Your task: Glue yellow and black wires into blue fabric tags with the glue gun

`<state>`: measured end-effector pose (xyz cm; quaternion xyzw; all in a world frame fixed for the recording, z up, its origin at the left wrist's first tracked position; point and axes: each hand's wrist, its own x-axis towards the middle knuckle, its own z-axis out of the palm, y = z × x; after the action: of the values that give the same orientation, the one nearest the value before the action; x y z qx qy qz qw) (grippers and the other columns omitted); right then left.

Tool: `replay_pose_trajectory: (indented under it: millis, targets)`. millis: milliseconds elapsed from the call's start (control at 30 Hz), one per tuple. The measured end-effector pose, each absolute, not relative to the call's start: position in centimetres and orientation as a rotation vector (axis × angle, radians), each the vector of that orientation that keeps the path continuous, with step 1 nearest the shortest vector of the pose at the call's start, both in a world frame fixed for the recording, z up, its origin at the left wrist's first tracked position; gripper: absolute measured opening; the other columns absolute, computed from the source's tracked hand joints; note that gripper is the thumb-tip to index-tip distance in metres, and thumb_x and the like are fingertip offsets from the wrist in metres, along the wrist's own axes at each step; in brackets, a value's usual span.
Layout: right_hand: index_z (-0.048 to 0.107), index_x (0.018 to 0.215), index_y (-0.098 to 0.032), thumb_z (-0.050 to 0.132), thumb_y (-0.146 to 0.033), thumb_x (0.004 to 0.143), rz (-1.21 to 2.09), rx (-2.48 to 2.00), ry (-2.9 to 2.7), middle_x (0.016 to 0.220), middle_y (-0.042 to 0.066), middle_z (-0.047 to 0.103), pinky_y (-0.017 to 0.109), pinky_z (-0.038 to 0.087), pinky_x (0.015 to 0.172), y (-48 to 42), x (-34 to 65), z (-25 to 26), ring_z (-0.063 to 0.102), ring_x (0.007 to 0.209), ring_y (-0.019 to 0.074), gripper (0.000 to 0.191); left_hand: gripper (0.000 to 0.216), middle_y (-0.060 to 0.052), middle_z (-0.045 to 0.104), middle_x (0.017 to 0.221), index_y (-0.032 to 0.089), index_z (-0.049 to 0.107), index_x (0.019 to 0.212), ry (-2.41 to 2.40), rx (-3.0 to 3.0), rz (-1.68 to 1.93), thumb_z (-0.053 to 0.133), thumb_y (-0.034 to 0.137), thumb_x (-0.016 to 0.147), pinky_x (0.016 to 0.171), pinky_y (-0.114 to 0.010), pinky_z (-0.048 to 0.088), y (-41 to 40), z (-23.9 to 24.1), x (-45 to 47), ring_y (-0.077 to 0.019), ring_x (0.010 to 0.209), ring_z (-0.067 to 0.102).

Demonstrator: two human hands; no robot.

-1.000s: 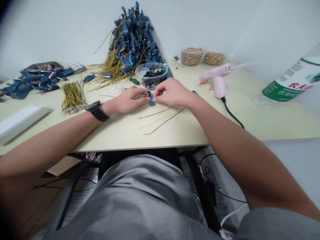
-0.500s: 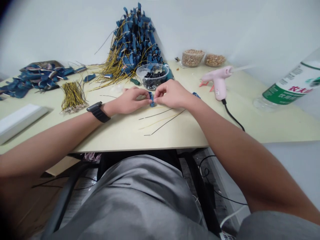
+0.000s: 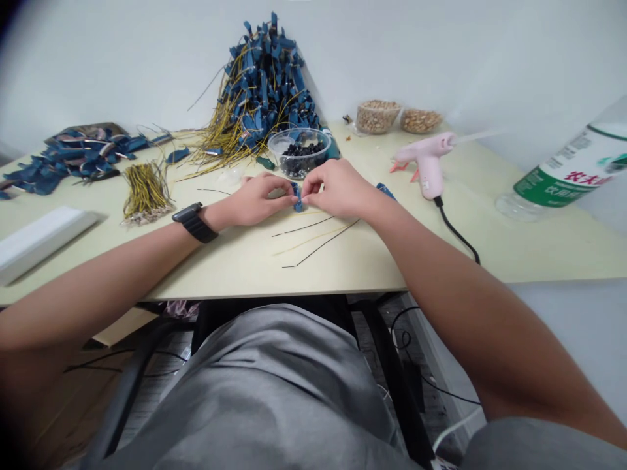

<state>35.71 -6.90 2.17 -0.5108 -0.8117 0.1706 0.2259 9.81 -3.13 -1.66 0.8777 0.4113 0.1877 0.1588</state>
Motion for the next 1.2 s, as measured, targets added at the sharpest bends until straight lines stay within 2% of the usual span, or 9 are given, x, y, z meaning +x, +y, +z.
replay_pose_trajectory:
  millis: [133, 300, 533, 700, 933, 1200]
  targets:
    - [0.098, 0.095, -0.026, 0.095, -0.032, 0.092, 0.45, -1.416, -2.256, 0.085, 0.004, 0.082, 0.041, 0.046, 0.082, -6.8, 35.7, 2.1, 0.066, 0.08, 0.0233, 0.007, 0.031, -0.017, 0.092, 0.142, 0.024, 0.085, 0.121, 1.196, 2.509, 0.52, 0.071, 0.052, 0.12, 0.14, -0.078, 0.043, -3.4, -1.5, 9.9, -0.0495, 0.162, 0.069]
    - [0.101, 0.102, -0.023, 0.087, -0.026, 0.097, 0.358, -1.417, -2.298, 0.085, 0.003, 0.082, 0.04, 0.047, 0.084, -6.7, 35.9, 1.8, 0.066, 0.079, 0.0215, 0.016, 0.032, -0.016, 0.092, 0.144, 0.025, 0.084, 0.12, 1.241, 2.503, 0.512, 0.071, 0.054, 0.12, 0.142, -0.078, 0.042, -3.9, -1.2, 10.2, -0.0491, 0.166, 0.066]
    - [0.102, 0.106, -0.023, 0.084, -0.019, 0.098, 0.308, -1.429, -2.316, 0.087, 0.004, 0.085, 0.04, 0.05, 0.083, -6.9, 35.5, 1.8, 0.069, 0.079, 0.0223, 0.021, 0.031, -0.014, 0.092, 0.143, 0.027, 0.086, 0.12, 1.25, 2.497, 0.517, 0.073, 0.055, 0.117, 0.143, -0.077, 0.039, -4.0, -1.1, 10.2, -0.0485, 0.166, 0.064]
    - [0.103, 0.105, -0.023, 0.087, -0.022, 0.1, 0.289, -1.448, -2.308, 0.085, 0.005, 0.084, 0.041, 0.052, 0.085, -6.9, 35.3, 1.6, 0.069, 0.08, 0.0232, 0.017, 0.031, -0.016, 0.091, 0.142, 0.026, 0.089, 0.12, 1.27, 2.486, 0.515, 0.074, 0.054, 0.117, 0.141, -0.078, 0.041, -4.2, -1.0, 10.2, -0.0509, 0.166, 0.064]
    - [0.104, 0.106, -0.023, 0.083, -0.015, 0.099, 0.246, -1.458, -2.329, 0.083, 0.003, 0.083, 0.04, 0.053, 0.084, -7.2, 35.1, 1.7, 0.067, 0.076, 0.021, 0.024, 0.034, -0.016, 0.091, 0.139, 0.027, 0.089, 0.122, 1.266, 2.487, 0.521, 0.072, 0.055, 0.117, 0.142, -0.079, 0.04, -4.1, -1.1, 10.1, -0.0502, 0.167, 0.063]
    - [0.105, 0.109, -0.025, 0.084, -0.027, 0.105, 0.213, -1.402, -2.341, 0.092, 0.006, 0.089, 0.044, 0.058, 0.091, -7.0, 35.4, 1.3, 0.075, 0.084, 0.0248, 0.022, 0.033, -0.017, 0.091, 0.139, 0.028, 0.092, 0.123, 1.274, 2.477, 0.523, 0.076, 0.055, 0.114, 0.141, -0.081, 0.04, -3.9, -1.1, 10.0, -0.0517, 0.165, 0.062]
